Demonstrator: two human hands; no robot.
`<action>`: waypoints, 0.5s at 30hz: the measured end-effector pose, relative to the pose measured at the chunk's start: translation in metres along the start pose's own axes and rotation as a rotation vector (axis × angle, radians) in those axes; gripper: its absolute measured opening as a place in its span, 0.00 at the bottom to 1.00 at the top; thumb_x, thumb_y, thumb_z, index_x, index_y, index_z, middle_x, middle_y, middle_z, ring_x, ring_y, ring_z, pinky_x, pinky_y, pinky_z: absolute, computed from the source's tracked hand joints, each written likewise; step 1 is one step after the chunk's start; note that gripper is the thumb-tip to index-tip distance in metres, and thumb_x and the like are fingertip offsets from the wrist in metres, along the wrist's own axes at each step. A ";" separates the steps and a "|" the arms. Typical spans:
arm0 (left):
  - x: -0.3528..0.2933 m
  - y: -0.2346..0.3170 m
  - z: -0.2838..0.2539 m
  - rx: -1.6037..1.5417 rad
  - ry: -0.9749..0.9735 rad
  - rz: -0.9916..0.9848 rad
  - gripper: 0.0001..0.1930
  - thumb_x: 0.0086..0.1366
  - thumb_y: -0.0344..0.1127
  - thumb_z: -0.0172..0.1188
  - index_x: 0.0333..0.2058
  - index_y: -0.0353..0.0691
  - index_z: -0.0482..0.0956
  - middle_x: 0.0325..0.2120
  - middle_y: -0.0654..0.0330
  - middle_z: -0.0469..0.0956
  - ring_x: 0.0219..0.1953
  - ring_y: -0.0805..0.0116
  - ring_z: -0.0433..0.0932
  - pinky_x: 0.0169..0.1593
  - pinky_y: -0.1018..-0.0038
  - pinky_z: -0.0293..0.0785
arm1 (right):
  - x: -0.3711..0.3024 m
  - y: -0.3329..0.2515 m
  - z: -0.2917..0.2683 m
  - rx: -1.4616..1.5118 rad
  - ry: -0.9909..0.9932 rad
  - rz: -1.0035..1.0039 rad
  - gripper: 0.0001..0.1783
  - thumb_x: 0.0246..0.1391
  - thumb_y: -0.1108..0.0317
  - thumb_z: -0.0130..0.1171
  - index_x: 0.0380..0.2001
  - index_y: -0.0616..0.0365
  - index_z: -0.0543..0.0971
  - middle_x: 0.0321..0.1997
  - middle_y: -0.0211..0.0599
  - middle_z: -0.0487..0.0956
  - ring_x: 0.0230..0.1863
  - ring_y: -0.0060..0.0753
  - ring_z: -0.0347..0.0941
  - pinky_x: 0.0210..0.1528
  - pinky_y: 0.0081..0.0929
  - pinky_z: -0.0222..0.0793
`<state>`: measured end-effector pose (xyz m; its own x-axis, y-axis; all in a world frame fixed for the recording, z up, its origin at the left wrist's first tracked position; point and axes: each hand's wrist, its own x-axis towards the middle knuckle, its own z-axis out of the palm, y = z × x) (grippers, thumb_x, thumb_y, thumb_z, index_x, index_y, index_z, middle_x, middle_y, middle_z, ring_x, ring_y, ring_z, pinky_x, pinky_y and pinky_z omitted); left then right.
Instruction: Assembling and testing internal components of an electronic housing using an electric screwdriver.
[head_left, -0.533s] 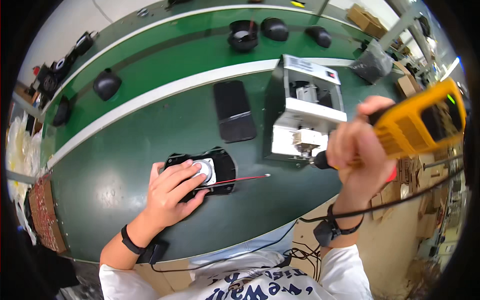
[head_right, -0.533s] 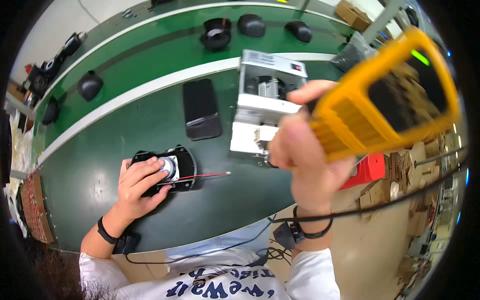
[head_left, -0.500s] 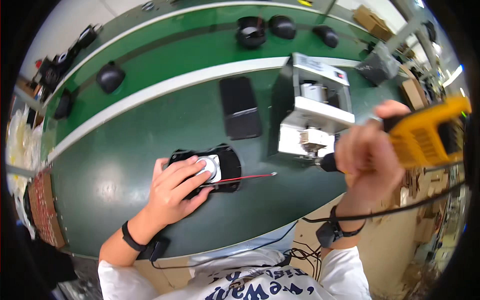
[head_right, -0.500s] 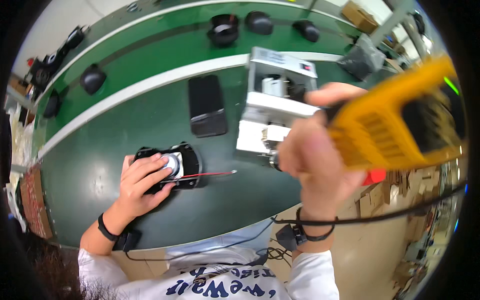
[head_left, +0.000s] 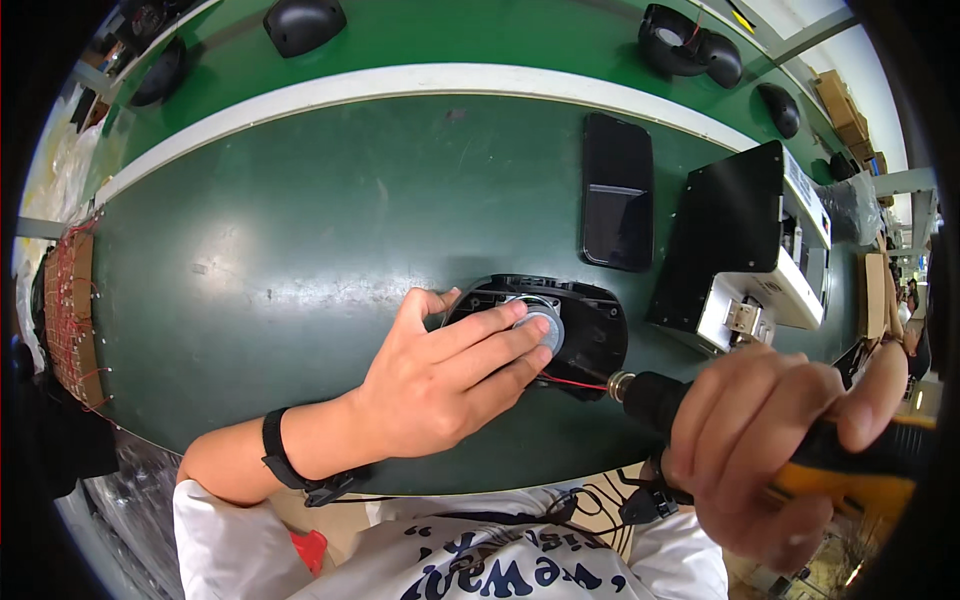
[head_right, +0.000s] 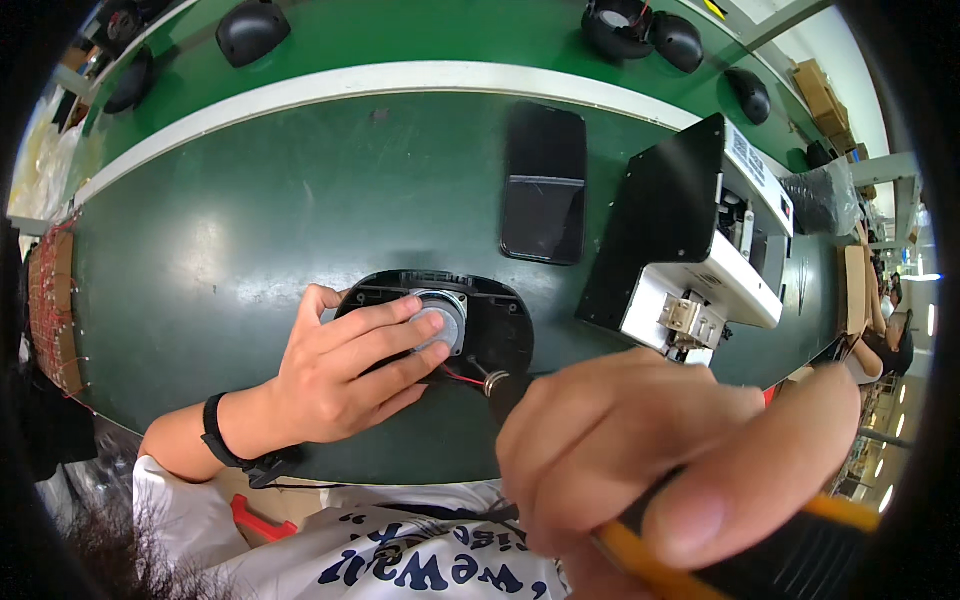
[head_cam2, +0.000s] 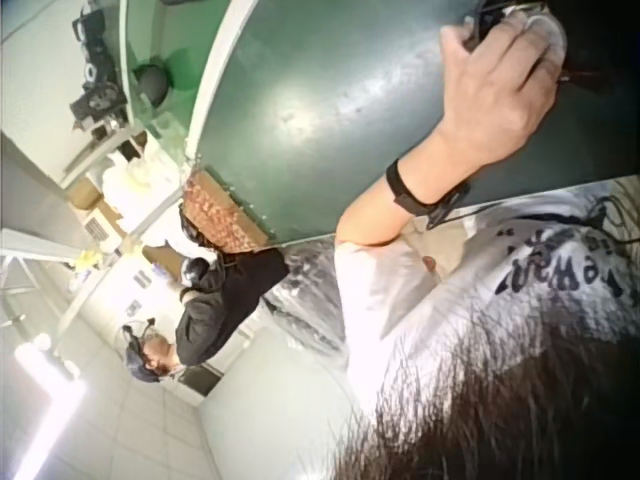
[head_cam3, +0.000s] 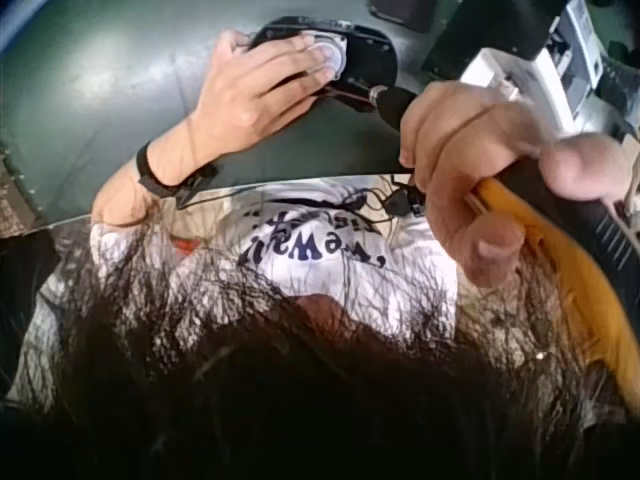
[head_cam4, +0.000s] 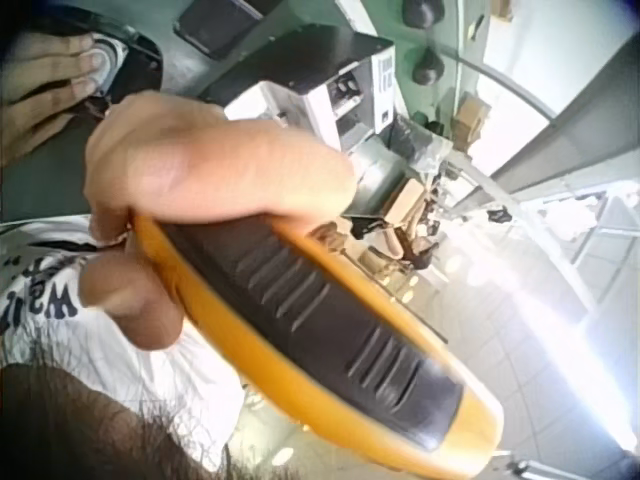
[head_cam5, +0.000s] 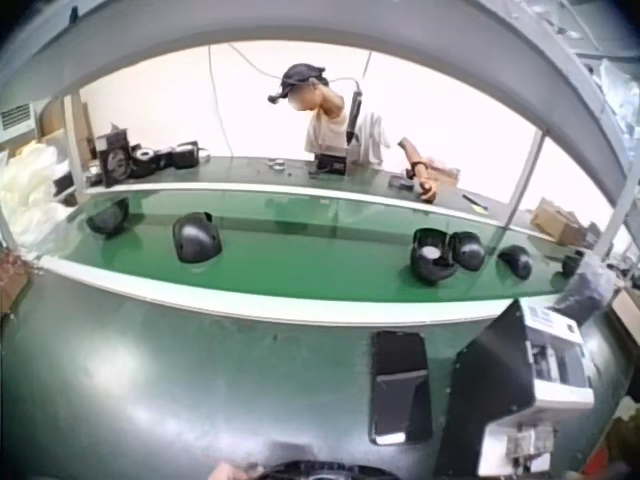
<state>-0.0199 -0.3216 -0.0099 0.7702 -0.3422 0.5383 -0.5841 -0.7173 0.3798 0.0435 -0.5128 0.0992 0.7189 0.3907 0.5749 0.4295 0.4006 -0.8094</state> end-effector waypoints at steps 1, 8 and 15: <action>-0.001 -0.001 0.000 -0.012 -0.003 -0.005 0.23 0.41 0.34 0.73 0.41 0.44 0.85 0.48 0.63 0.82 0.50 0.67 0.80 0.36 0.65 0.56 | 0.000 0.002 -0.001 0.011 -0.029 0.019 0.24 0.61 0.57 0.62 0.47 0.52 0.59 0.16 0.27 0.71 0.12 0.22 0.66 0.13 0.17 0.66; 0.005 0.000 -0.001 -0.023 -0.009 -0.026 0.22 0.40 0.35 0.73 0.39 0.43 0.86 0.46 0.63 0.83 0.49 0.67 0.81 0.35 0.66 0.55 | -0.002 0.011 -0.006 -0.012 -0.067 0.033 0.25 0.59 0.57 0.65 0.46 0.50 0.59 0.16 0.28 0.72 0.11 0.23 0.67 0.12 0.17 0.67; 0.002 -0.002 0.002 -0.033 0.007 -0.037 0.22 0.40 0.35 0.72 0.40 0.44 0.86 0.46 0.63 0.82 0.49 0.68 0.81 0.34 0.67 0.54 | -0.005 0.017 0.001 -0.017 -0.056 0.051 0.24 0.60 0.58 0.63 0.47 0.50 0.59 0.17 0.28 0.72 0.11 0.23 0.67 0.12 0.17 0.67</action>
<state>-0.0164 -0.3218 -0.0106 0.7897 -0.3116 0.5284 -0.5634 -0.7093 0.4237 0.0467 -0.5073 0.0830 0.7085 0.4561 0.5385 0.4028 0.3652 -0.8393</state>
